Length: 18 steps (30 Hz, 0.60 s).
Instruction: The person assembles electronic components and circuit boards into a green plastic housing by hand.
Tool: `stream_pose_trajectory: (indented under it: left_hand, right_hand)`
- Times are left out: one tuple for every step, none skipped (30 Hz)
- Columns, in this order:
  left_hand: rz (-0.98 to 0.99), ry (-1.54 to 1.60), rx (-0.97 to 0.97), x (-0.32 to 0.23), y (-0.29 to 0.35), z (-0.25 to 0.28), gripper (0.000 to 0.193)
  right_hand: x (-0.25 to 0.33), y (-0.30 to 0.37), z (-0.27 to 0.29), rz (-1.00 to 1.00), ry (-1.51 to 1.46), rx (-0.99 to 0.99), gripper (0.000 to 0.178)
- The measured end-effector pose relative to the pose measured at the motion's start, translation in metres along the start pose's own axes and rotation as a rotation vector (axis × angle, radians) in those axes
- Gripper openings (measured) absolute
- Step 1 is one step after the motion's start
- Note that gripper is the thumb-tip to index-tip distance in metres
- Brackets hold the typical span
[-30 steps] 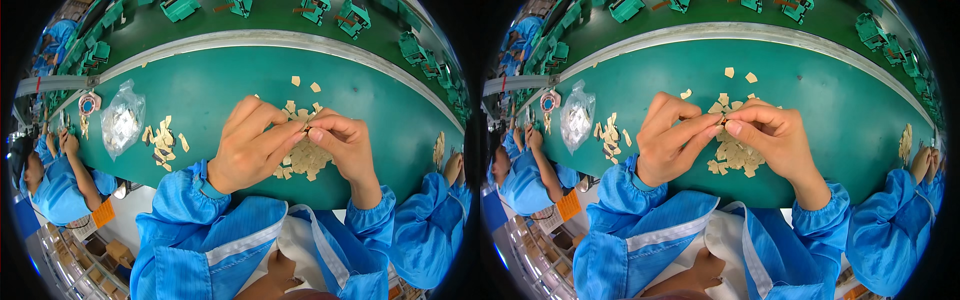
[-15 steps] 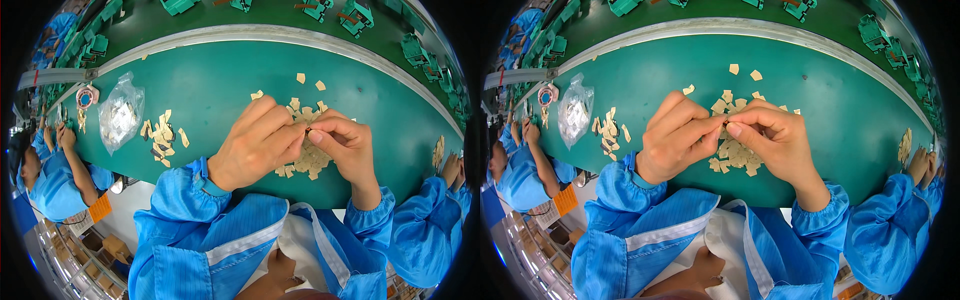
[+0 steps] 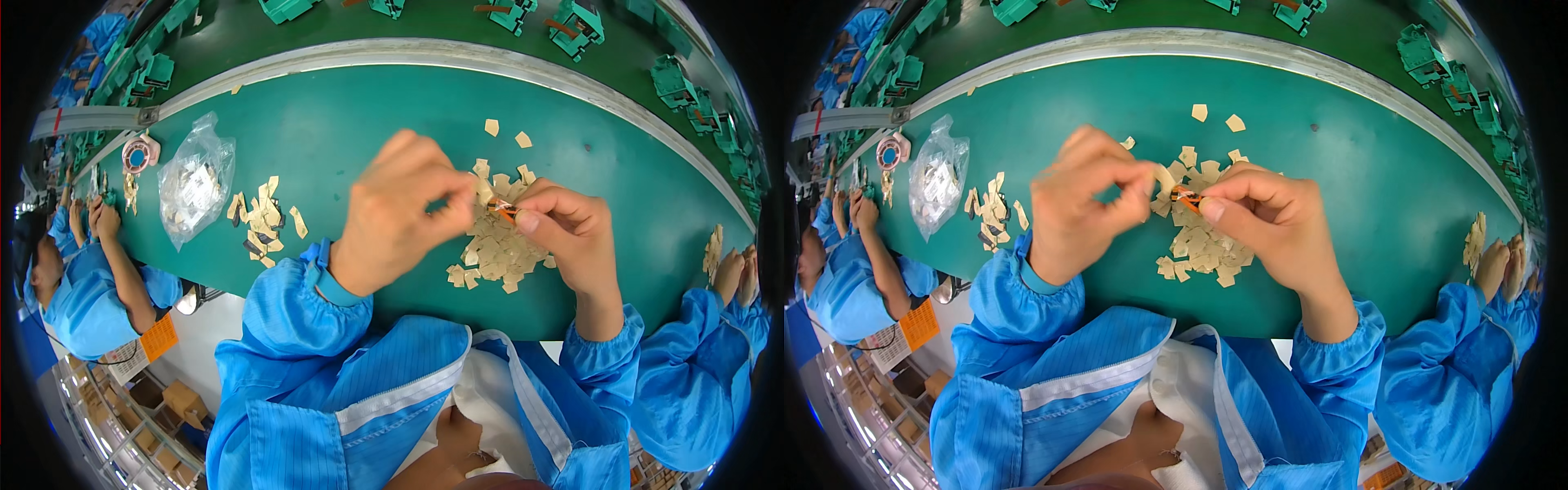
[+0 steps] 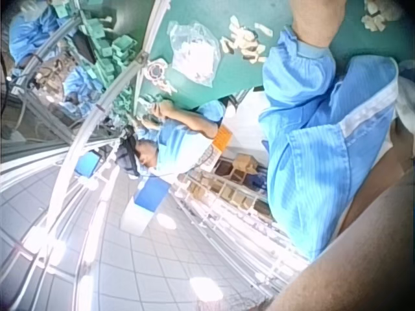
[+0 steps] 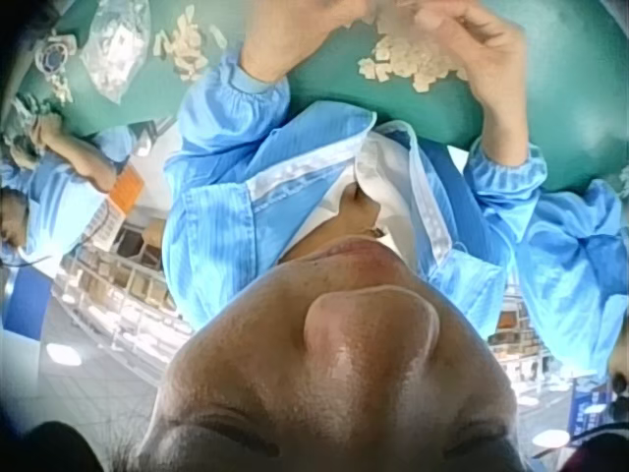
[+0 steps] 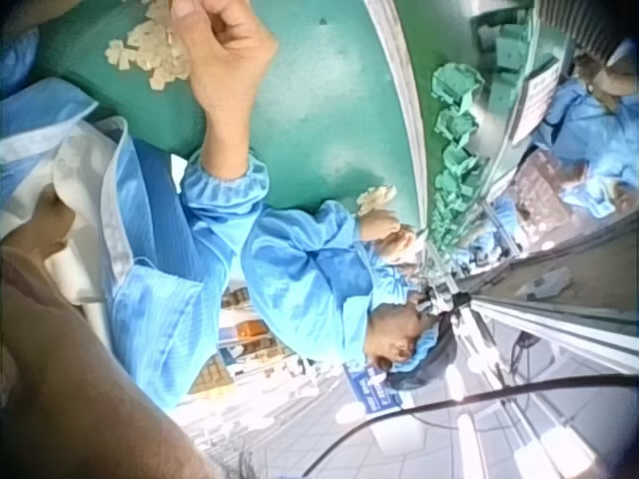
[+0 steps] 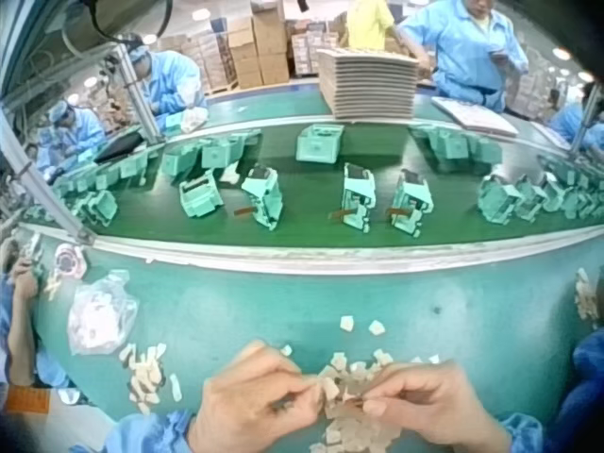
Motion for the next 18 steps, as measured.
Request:
stream_pose_trajectory:
  left_hand:
    - [-0.004,0.004,-0.003,0.004,0.000,0.003,0.024]
    - [0.025,-0.033,0.091,0.011,0.002,-0.005,0.023]
    - [0.054,-0.070,0.184,0.017,0.004,-0.013,0.023]
    - [0.048,-0.068,0.178,0.014,0.003,-0.015,0.023]
    - [0.070,-0.058,0.232,0.011,0.004,-0.023,0.027]
    - [0.092,-0.048,0.285,0.010,0.006,-0.030,0.031]
    - [0.102,-0.040,0.359,0.012,0.010,-0.034,0.042]
    - [0.100,-0.039,0.356,0.014,0.010,-0.032,0.042]
    - [-0.021,-0.070,0.278,0.006,0.006,-0.023,0.042]
    - [-0.139,-0.102,0.200,-0.004,0.005,-0.014,0.042]
    - [-0.138,-0.102,0.197,-0.008,0.004,-0.016,0.042]
    - [-0.121,-0.129,0.130,-0.013,-0.001,-0.012,0.040]
    - [-0.104,-0.155,0.063,-0.016,-0.004,-0.008,0.038]
    - [-0.104,-0.155,0.060,-0.014,-0.002,-0.006,0.038]
    - [-0.180,-0.177,0.101,-0.016,0.003,-0.009,0.038]
    - [-0.255,-0.198,0.143,-0.021,0.006,-0.012,0.039]
    - [-0.254,-0.198,0.140,-0.021,0.006,-0.013,0.039]
    - [-0.222,-0.204,0.094,-0.018,0.003,-0.010,0.040]
  right_hand:
    - [-0.001,-0.001,0.003,-0.017,-0.082,-0.018,0.008]
    - [0.001,-0.002,0.007,-0.014,-0.077,-0.020,0.008]
    - [-0.002,-0.002,0.011,-0.059,-0.143,-0.022,0.008]
    - [-0.003,-0.002,0.014,-0.101,-0.207,-0.024,0.008]
    - [-0.002,-0.002,0.015,-0.096,-0.201,-0.024,0.008]
    - [-0.003,-0.002,0.016,-0.110,-0.242,-0.020,0.008]
    - [-0.006,-0.002,0.016,-0.126,-0.288,-0.016,0.009]
    - [-0.006,-0.002,0.017,-0.124,-0.286,-0.016,0.009]
    - [-0.010,-0.001,0.016,-0.155,-0.335,-0.008,0.010]
    - [-0.013,0.000,0.014,-0.188,-0.385,0.002,0.011]
    - [-0.013,0.000,0.012,-0.189,-0.383,0.004,0.011]
    - [-0.016,0.000,0.010,-0.213,-0.400,0.001,0.012]
    - [-0.018,0.001,0.009,-0.236,-0.416,-0.003,0.012]
    - [-0.018,0.000,0.009,-0.236,-0.413,-0.001,0.012]
    - [-0.019,0.000,0.007,-0.242,-0.436,0.011,0.012]
    - [-0.019,0.001,0.005,-0.248,-0.458,0.023,0.012]
    - [-0.020,0.001,0.006,-0.249,-0.456,0.024,0.012]
    - [-0.019,0.001,0.007,-0.237,-0.461,0.023,0.012]
Point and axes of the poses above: each hand's wrist, its own y-axis away from the middle knuckle, its own z-axis out of the back of the hand, x = y × z, the point moved 10 cm from there along -y, towards the middle knuckle, and after that the axes turned 3 degrees about -x, right-handed, at the moved point
